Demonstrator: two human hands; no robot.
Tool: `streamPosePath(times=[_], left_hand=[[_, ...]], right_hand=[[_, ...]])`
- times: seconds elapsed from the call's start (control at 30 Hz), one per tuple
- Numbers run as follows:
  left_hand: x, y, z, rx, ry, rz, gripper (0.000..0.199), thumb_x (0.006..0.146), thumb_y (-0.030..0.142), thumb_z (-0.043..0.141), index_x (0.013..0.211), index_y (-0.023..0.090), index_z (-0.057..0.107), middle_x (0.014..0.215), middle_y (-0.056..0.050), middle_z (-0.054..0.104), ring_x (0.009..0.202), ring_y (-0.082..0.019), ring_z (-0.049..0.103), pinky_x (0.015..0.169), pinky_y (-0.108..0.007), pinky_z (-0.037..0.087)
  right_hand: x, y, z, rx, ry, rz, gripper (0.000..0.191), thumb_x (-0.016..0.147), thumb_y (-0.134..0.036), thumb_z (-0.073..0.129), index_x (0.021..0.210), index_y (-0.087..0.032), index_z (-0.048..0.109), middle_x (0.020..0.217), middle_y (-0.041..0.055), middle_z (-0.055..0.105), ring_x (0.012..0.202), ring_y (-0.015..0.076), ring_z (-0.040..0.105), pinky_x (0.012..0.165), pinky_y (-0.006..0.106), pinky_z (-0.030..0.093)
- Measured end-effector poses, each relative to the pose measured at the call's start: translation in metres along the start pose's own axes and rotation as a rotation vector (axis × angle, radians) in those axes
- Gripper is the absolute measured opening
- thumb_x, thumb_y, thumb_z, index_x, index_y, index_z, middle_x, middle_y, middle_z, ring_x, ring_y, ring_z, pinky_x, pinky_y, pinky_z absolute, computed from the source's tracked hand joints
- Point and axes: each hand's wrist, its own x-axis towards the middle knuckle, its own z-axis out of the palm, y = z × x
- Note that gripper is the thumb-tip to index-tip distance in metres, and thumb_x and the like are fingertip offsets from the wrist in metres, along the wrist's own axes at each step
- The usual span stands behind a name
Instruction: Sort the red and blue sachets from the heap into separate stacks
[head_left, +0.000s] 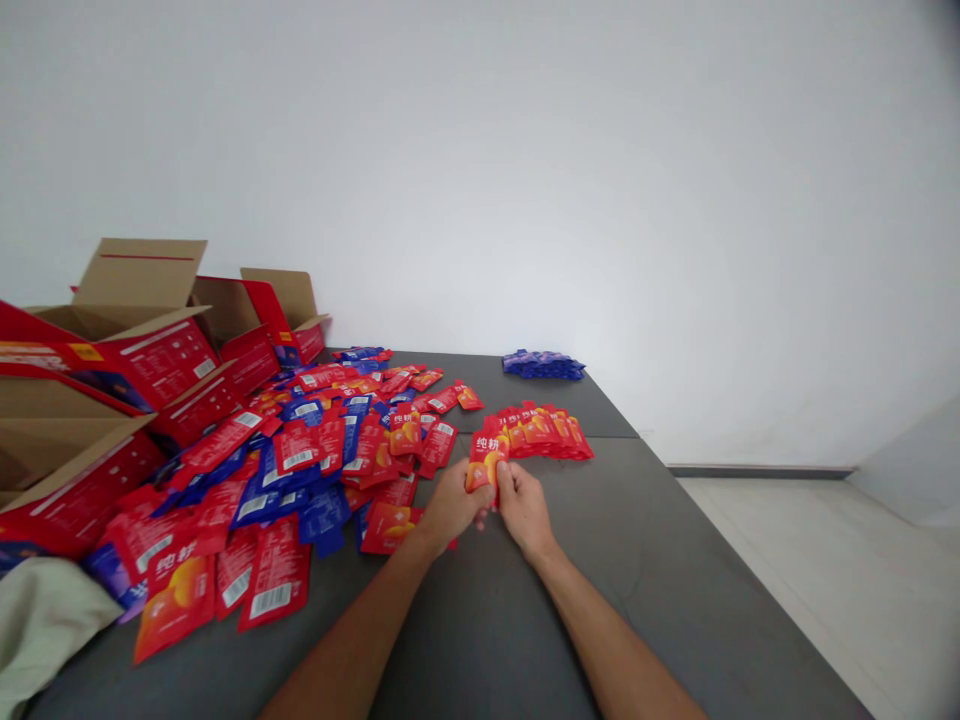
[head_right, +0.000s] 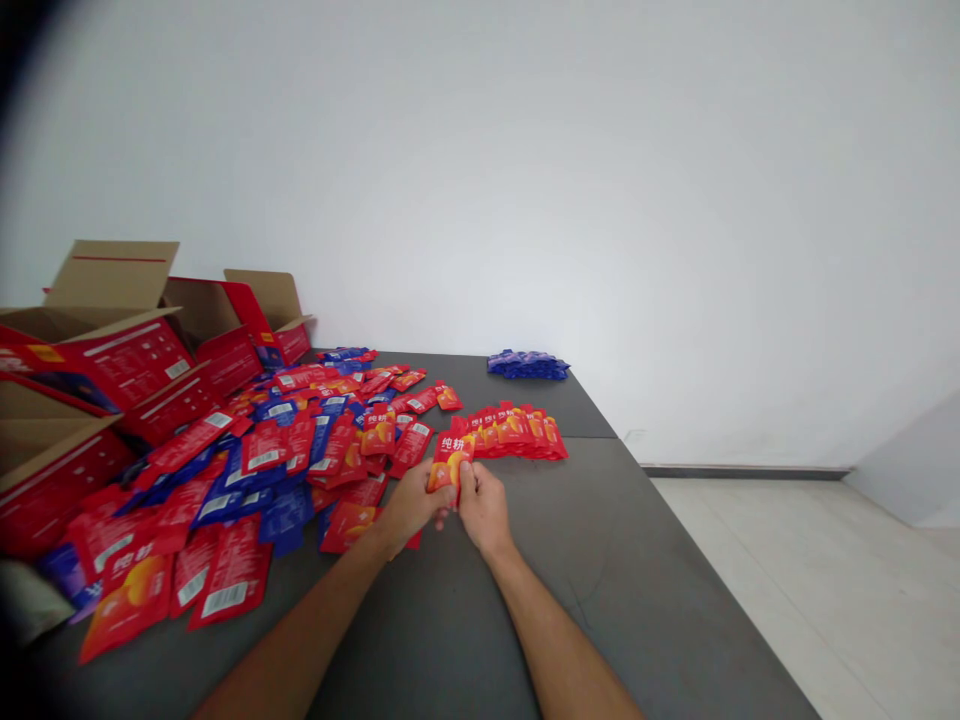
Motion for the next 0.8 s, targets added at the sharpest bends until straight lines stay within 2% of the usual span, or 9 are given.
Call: streamPosePath(times=[0.1, 0.2, 0.3, 0.47, 0.53, 0.6, 0.7, 0.8], left_hand=[[0.000, 0.000, 0.003, -0.063, 0.017, 0.013, 0.037, 0.073, 0.035, 0.071, 0.100, 0.016, 0.054, 0.070, 0.002, 0.061, 0.050, -0.011, 0.057, 0.042, -0.024, 0.050], [0.000, 0.000, 0.003, -0.120, -0.003, 0.044, 0.041, 0.074, 0.037, 0.072, 0.105, 0.016, 0.054, 0.075, 0.001, 0.062, 0.053, -0.012, 0.058, 0.045, -0.027, 0.054], [0.001, 0.000, 0.001, -0.119, -0.009, 0.048, 0.041, 0.073, 0.038, 0.073, 0.102, 0.016, 0.054, 0.075, 0.000, 0.063, 0.052, -0.012, 0.059, 0.045, -0.027, 0.054], [0.002, 0.006, -0.008, -0.093, 0.009, 0.040, 0.037, 0.074, 0.039, 0.073, 0.097, 0.016, 0.057, 0.080, -0.003, 0.068, 0.058, -0.014, 0.063, 0.049, -0.024, 0.052], [0.001, 0.008, -0.011, -0.081, -0.042, 0.029, 0.035, 0.073, 0.037, 0.074, 0.096, 0.016, 0.060, 0.081, -0.003, 0.069, 0.060, -0.014, 0.063, 0.049, -0.024, 0.050], [-0.001, 0.009, -0.011, -0.066, -0.119, 0.004, 0.031, 0.071, 0.034, 0.075, 0.091, 0.015, 0.061, 0.076, -0.003, 0.068, 0.058, -0.014, 0.062, 0.050, -0.023, 0.048], [-0.003, 0.008, -0.009, -0.083, -0.206, -0.010, 0.026, 0.068, 0.027, 0.076, 0.085, 0.014, 0.062, 0.073, -0.002, 0.068, 0.060, -0.013, 0.062, 0.055, -0.023, 0.047], [-0.004, 0.008, -0.008, -0.118, -0.238, -0.012, 0.027, 0.065, 0.025, 0.078, 0.086, 0.014, 0.064, 0.076, -0.003, 0.070, 0.064, -0.015, 0.063, 0.060, -0.025, 0.047]], right_hand=[[-0.001, -0.001, 0.000, 0.063, -0.022, 0.023, 0.048, 0.092, -0.064, 0.045, 0.072, -0.021, 0.053, 0.058, -0.0025, 0.056, 0.052, 0.0137, 0.050, 0.052, 0.025, 0.038], [-0.003, -0.002, 0.003, 0.205, -0.110, 0.078, 0.042, 0.091, -0.063, 0.047, 0.082, -0.023, 0.052, 0.058, -0.0039, 0.056, 0.047, 0.0136, 0.050, 0.047, 0.025, 0.038], [-0.003, -0.004, 0.005, 0.324, -0.148, 0.103, 0.038, 0.091, -0.062, 0.048, 0.086, -0.024, 0.050, 0.059, -0.0042, 0.058, 0.044, 0.0132, 0.049, 0.044, 0.025, 0.039], [-0.002, -0.009, 0.002, 0.286, -0.129, 0.087, 0.040, 0.089, -0.061, 0.052, 0.082, -0.022, 0.052, 0.058, -0.0043, 0.055, 0.048, 0.0131, 0.049, 0.046, 0.024, 0.037], [-0.001, -0.010, -0.001, 0.272, -0.109, 0.066, 0.041, 0.090, -0.061, 0.051, 0.081, -0.021, 0.053, 0.063, -0.0032, 0.057, 0.053, 0.0133, 0.050, 0.050, 0.024, 0.039], [-0.001, -0.010, -0.003, 0.259, -0.037, 0.043, 0.042, 0.090, -0.061, 0.052, 0.079, -0.021, 0.053, 0.068, -0.0024, 0.057, 0.059, 0.0132, 0.049, 0.054, 0.024, 0.040], [0.001, -0.009, -0.006, 0.228, 0.079, 0.032, 0.042, 0.088, -0.058, 0.057, 0.071, -0.020, 0.050, 0.066, -0.0029, 0.052, 0.061, 0.0123, 0.045, 0.056, 0.023, 0.039], [0.002, -0.010, -0.008, 0.252, 0.094, 0.041, 0.041, 0.086, -0.055, 0.061, 0.069, -0.020, 0.050, 0.065, -0.0028, 0.051, 0.060, 0.0118, 0.043, 0.056, 0.023, 0.037]])
